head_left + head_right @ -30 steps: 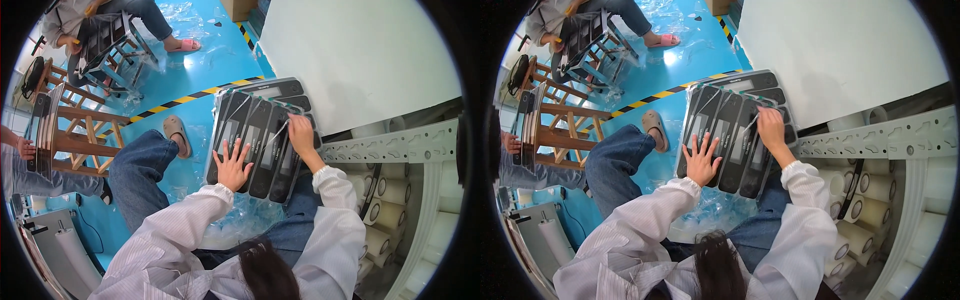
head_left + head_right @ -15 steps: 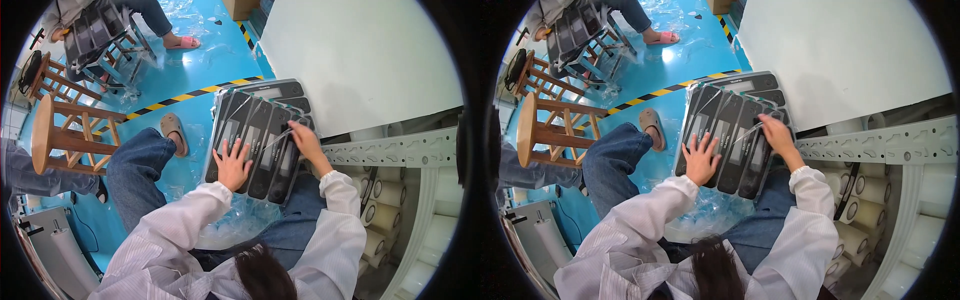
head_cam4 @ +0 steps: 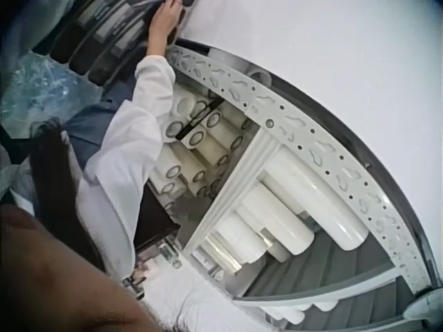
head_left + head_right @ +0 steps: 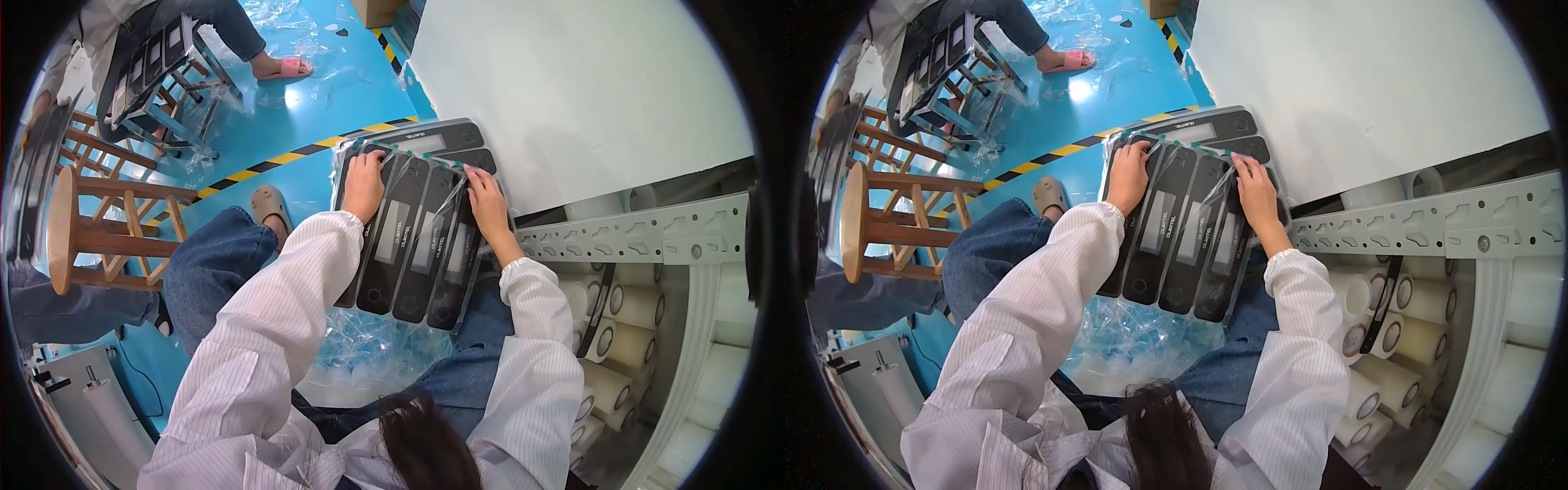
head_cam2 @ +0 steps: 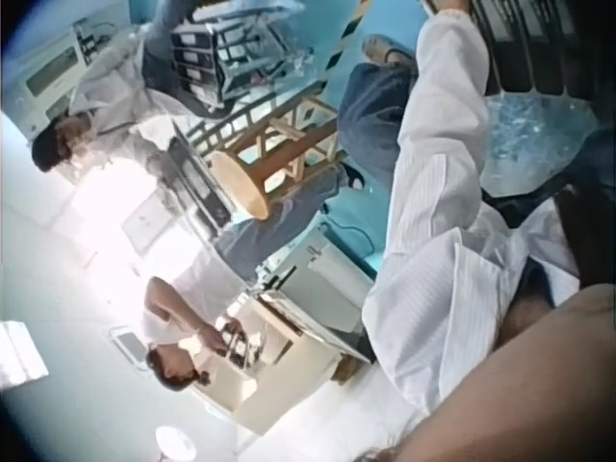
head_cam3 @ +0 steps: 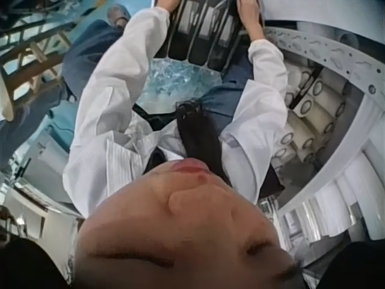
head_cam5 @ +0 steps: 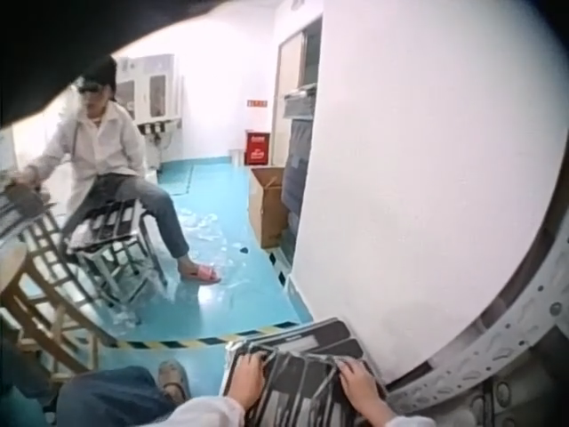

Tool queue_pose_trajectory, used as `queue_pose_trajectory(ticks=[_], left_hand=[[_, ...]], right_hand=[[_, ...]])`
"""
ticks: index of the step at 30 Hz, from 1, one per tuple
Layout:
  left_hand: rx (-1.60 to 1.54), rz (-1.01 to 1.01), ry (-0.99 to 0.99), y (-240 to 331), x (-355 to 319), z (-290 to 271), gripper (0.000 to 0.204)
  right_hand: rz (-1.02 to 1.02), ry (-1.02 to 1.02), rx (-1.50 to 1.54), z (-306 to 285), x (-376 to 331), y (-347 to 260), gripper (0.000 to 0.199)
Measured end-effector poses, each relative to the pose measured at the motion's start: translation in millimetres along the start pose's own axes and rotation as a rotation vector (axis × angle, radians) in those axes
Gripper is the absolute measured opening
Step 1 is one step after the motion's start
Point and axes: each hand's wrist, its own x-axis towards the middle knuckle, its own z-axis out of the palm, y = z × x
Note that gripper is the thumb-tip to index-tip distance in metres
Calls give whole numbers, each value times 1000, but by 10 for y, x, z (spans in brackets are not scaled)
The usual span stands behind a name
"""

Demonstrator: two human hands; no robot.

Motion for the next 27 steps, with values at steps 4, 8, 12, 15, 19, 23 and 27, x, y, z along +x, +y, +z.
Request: queue_pose_trajectory(ticks=[4, 8, 12, 15, 19, 23, 27], left_hand=[[-151, 68, -48, 192, -141, -37, 21], [-172, 269, -181, 319, -315, -105, 26], [-100, 40, 11, 498, -159, -9, 35], [45, 51, -31, 330, -175, 117, 25], [-56, 52, 31, 340, -155, 112, 10], [-135, 95, 21, 221, -253, -22, 5], [-153, 142, -119, 290, -673, -321, 4]], right_hand=[[-79, -12, -61, -17, -31, 74, 37], [-81, 2, -31, 45, -104, 167, 27], [-26, 76, 26, 32, -116, 51, 13], [-31, -15, 99, 29, -267, -368, 8], [229, -146, 630, -42, -522, -1189, 4], [601, 28, 1041, 212, -461, -1048, 8], [552, 8, 1149, 384, -595, -1016, 18]])
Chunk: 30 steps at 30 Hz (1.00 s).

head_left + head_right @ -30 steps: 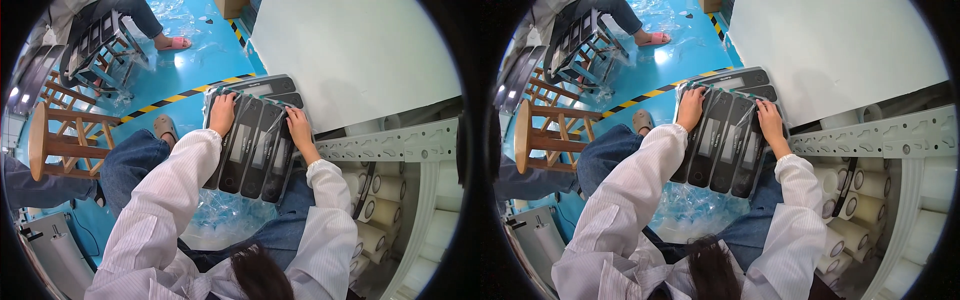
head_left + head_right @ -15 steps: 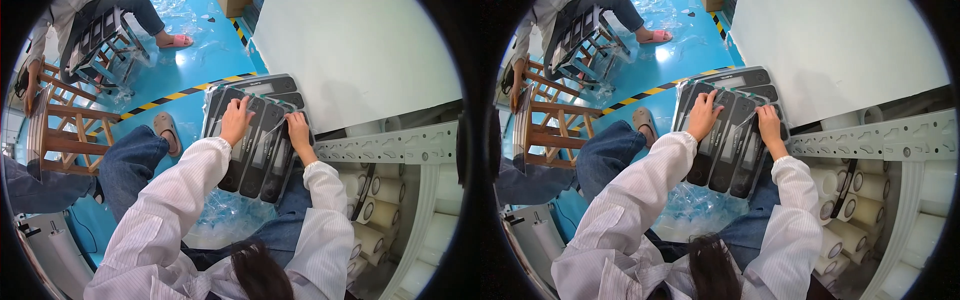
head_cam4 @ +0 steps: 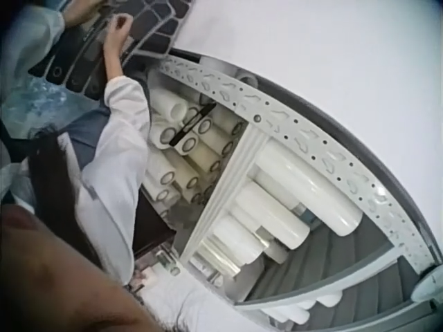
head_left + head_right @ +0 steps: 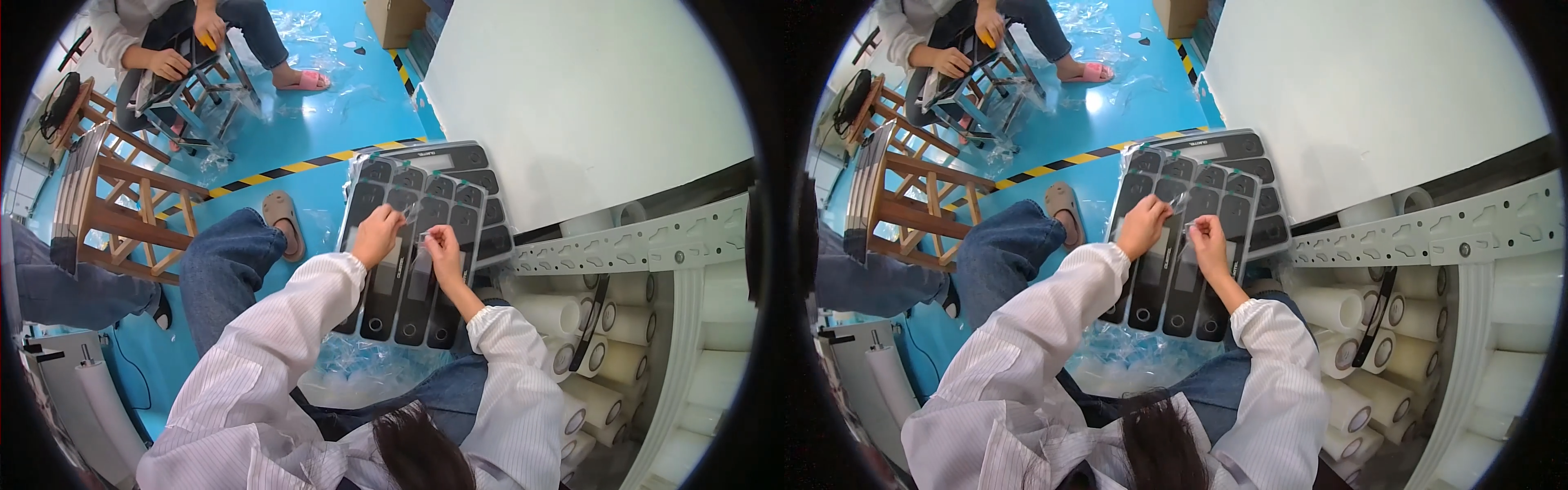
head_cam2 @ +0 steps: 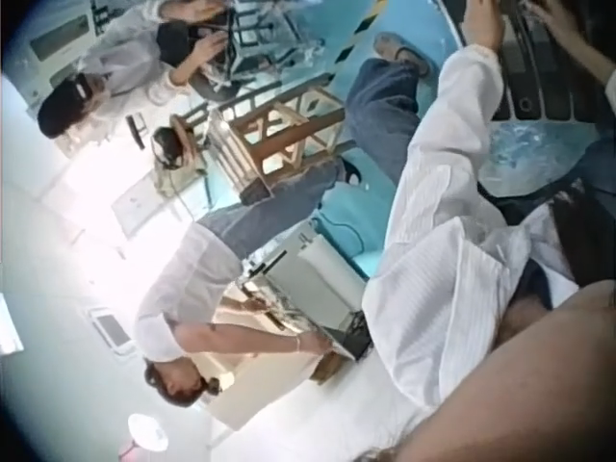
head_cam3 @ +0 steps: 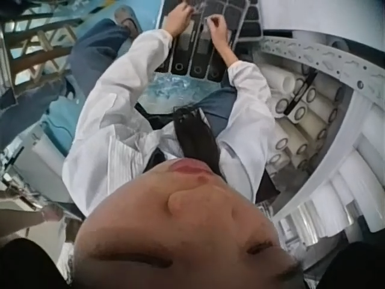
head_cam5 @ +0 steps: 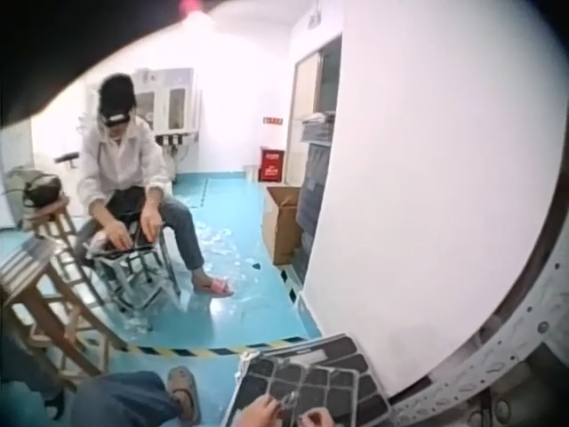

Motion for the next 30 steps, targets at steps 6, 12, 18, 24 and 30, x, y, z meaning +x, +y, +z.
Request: queue_pose_trajectory(ticks=[6, 12, 18, 24, 30], left_hand=[[-239, -148, -243, 61, -321, -407, 8], [-448, -303, -377, 277, -306, -605, 10], [-137, -274, -216, 86, -223, -953, 29], [-12, -323, -367, -568, 120, -1121, 38], [-55, -876, -982, -91, 670, -1364, 62]], right_hand=[[-110, -242, -288, 233, -127, -212, 70], [-386, -218, -729, 557, -184, -180, 44], [-287, -177, -679, 479, -279, -281, 14], [-266, -171, -581, 579, -325, -244, 12], [195, -350, 131, 566, -396, -294, 11]])
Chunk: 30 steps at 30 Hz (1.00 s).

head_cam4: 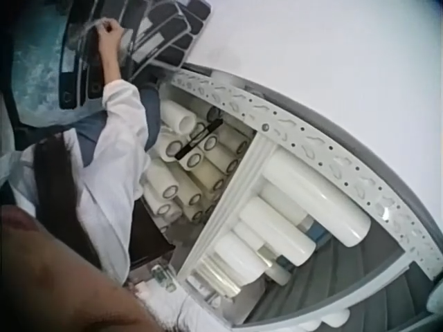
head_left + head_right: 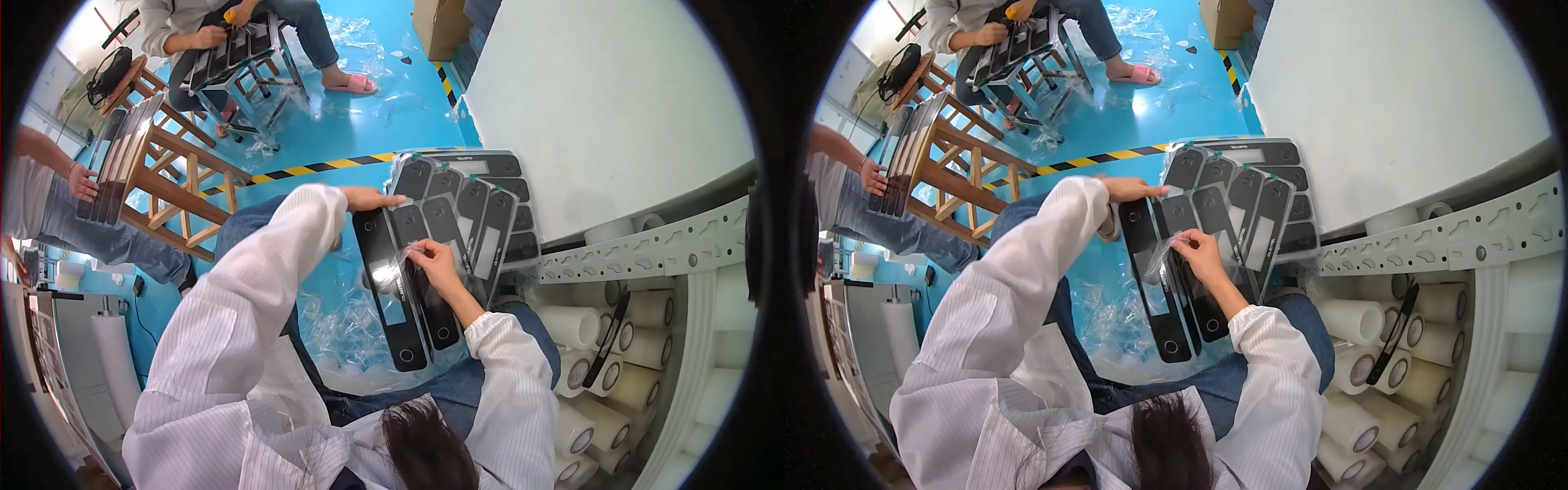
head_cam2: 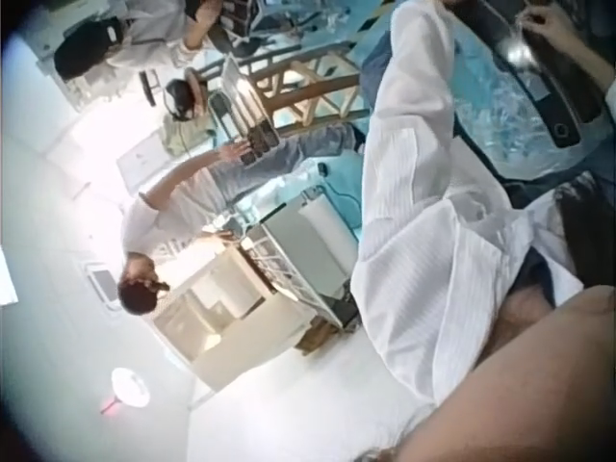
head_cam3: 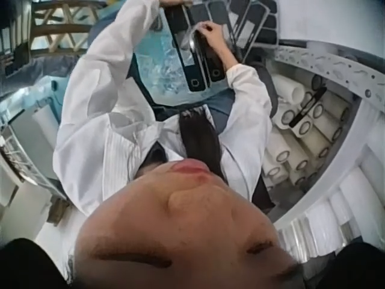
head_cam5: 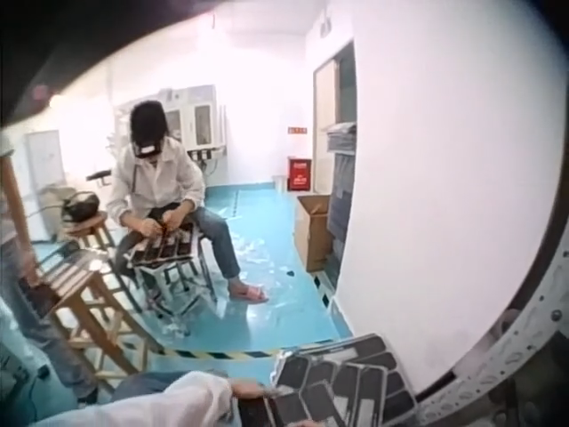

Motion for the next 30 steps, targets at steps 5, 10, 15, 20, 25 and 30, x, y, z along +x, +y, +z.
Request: queue_pose_trajectory(ticks=[5, 10, 15, 20, 25, 30], left_hand=[[-246, -42, -521, -293, -146, -151, 77], [-305, 334, -285, -1042, -501, -490, 64], [-361, 463, 121, -1625, -1595, -1374, 63], [222, 441, 898, -2232, -3276, -2083, 62], [-555, 644, 1183, -3363, -4148, -2234, 61], [-965, 655, 1299, -3901, -4074, -2073, 61]], right_hand=[[56, -172, 36, 85, -166, -222, 10], [-45, -265, 83, 227, -200, -571, 7], [-144, -384, 646, -214, -208, -961, 10], [-151, -383, 757, -218, -388, -1092, 11], [87, -504, 398, 914, -505, -656, 11], [-273, -193, -491, 1611, -768, 583, 3]])
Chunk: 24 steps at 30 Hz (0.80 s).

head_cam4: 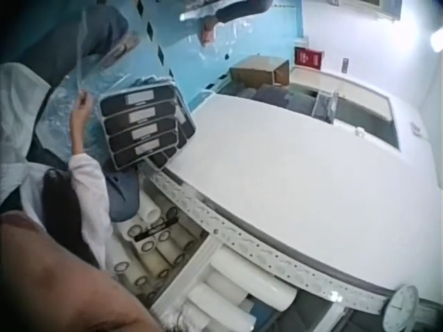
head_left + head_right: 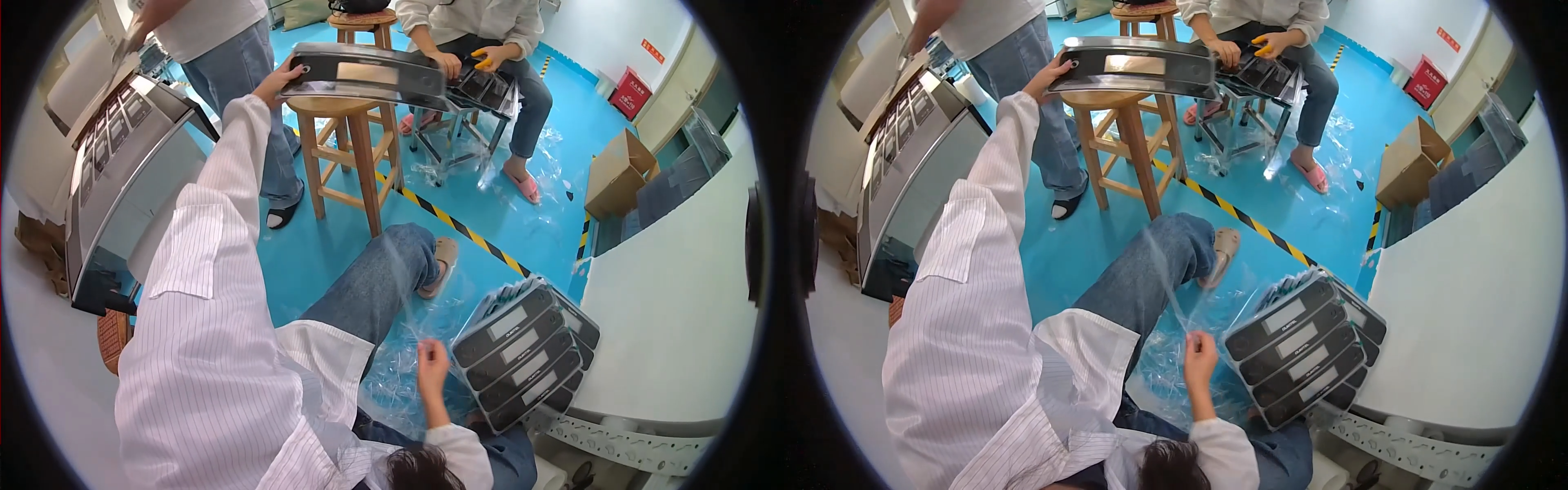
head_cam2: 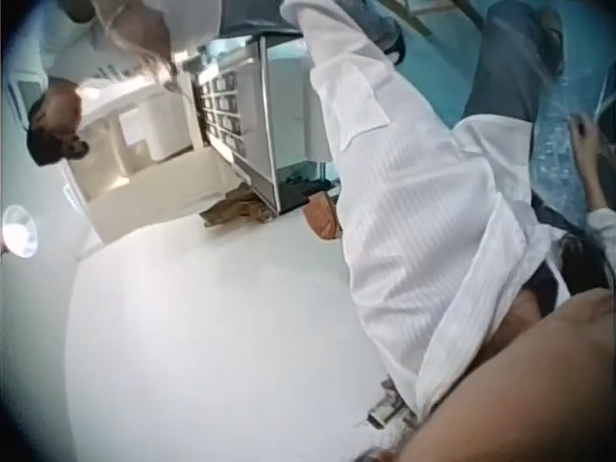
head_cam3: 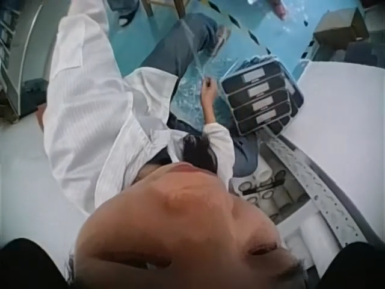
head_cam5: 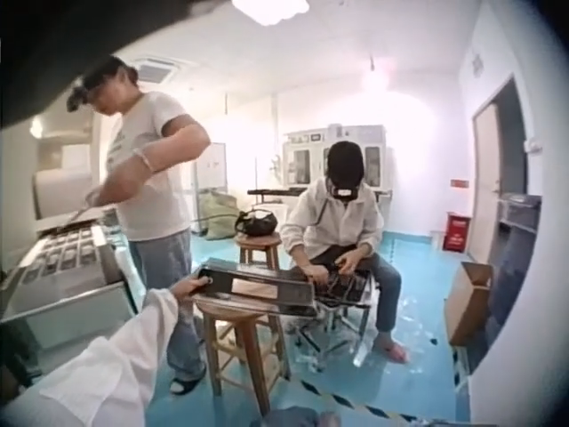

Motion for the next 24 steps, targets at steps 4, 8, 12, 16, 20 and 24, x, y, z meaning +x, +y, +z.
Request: queue_pose_trajectory(ticks=[4, 8, 12, 16, 20, 24], left_hand=[[194, -173, 186, -217, 38, -430, 35], [992, -106, 412, -385, 115, -376, 34], [1735, 627, 386, -307, -224, 385, 34], [622, 275, -461, -804, -1060, 2622, 34], [115, 219, -1679, -1604, -2920, 3974, 35], [71, -377, -1876, -2274, -3695, 3862, 46]], right_hand=[[-179, -132, -729, 660, -425, 1486, 10], [374, -886, -650, 899, -533, 1952, 16], [159, -857, -515, 565, -438, 1138, 40], [864, -560, 952, -201, -82, 233, 47], [622, -605, 570, -331, -473, 496, 47], [248, -808, -113, -434, -799, 170, 43]])
